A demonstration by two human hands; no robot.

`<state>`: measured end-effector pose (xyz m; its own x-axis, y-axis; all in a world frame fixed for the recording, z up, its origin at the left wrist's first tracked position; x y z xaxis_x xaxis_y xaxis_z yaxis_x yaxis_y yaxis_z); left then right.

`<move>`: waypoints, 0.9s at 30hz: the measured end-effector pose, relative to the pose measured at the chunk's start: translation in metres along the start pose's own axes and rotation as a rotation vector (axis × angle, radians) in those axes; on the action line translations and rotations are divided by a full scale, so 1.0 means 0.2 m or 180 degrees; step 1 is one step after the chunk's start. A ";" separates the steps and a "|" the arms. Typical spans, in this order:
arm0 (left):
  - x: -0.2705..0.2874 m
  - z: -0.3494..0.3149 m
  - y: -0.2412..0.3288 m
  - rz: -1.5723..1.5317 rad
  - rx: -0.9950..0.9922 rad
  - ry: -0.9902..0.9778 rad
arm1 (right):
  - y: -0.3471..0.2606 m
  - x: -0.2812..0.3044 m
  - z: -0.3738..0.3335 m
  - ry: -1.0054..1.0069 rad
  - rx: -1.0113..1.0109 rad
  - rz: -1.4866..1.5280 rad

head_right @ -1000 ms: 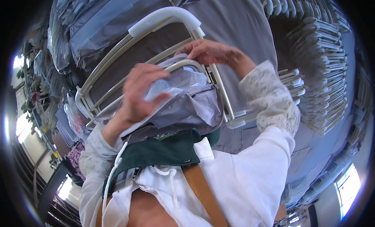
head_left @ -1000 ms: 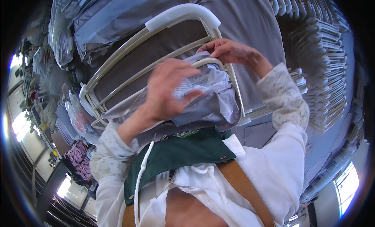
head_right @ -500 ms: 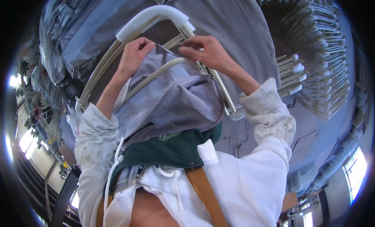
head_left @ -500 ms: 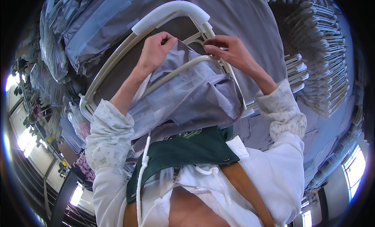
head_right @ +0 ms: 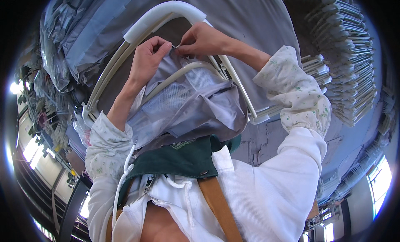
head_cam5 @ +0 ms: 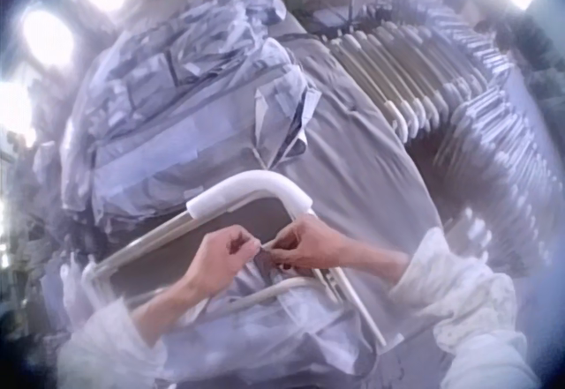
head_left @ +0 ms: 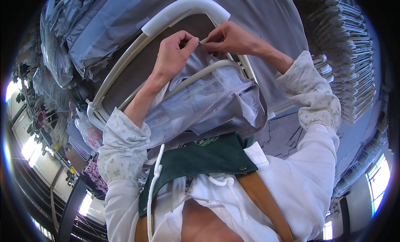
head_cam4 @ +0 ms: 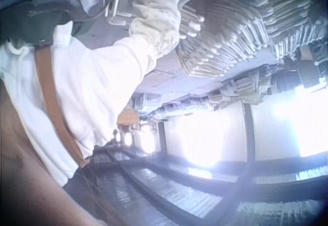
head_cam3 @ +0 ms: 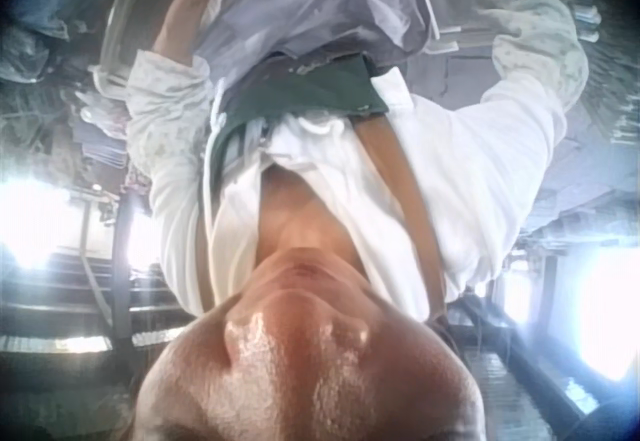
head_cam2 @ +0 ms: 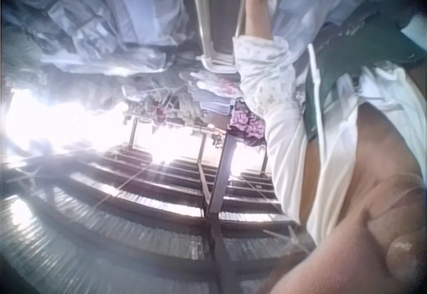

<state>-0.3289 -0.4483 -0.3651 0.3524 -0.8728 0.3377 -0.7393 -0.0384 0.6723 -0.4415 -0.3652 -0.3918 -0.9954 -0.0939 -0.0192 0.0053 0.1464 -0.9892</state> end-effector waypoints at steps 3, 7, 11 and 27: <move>0.00 -0.08 0.13 0.0716 -0.0768 0.0517 | -0.01 -0.01 0.00 -0.0185 0.0197 -0.0723; -0.27 -0.59 0.38 0.1829 -0.2348 0.0628 | -0.11 0.02 -0.04 -0.0197 0.0515 -0.1248; -0.29 -0.64 0.22 0.1551 -0.2307 -0.0093 | -0.17 0.07 -0.12 -0.0226 0.1639 -0.2931; -0.30 -0.76 0.25 0.1520 -0.2815 -0.0726 | -0.17 0.04 -0.46 0.1479 0.0755 -0.1439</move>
<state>-0.2996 -0.3228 -0.2516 -0.0528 -0.7783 0.6257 -0.0545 0.6279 0.7764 -0.4579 -0.2808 -0.3456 -0.8423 0.3445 0.4145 -0.4519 -0.0321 -0.8915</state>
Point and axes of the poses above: each hand's wrist, its own z-axis towards the middle knuckle, its own x-axis out of the back of the hand, y = z × x, the point moved 8 cm from there along z, towards the middle knuckle, and after that the axes turned 15 degrees about x, right-handed, at the moved point
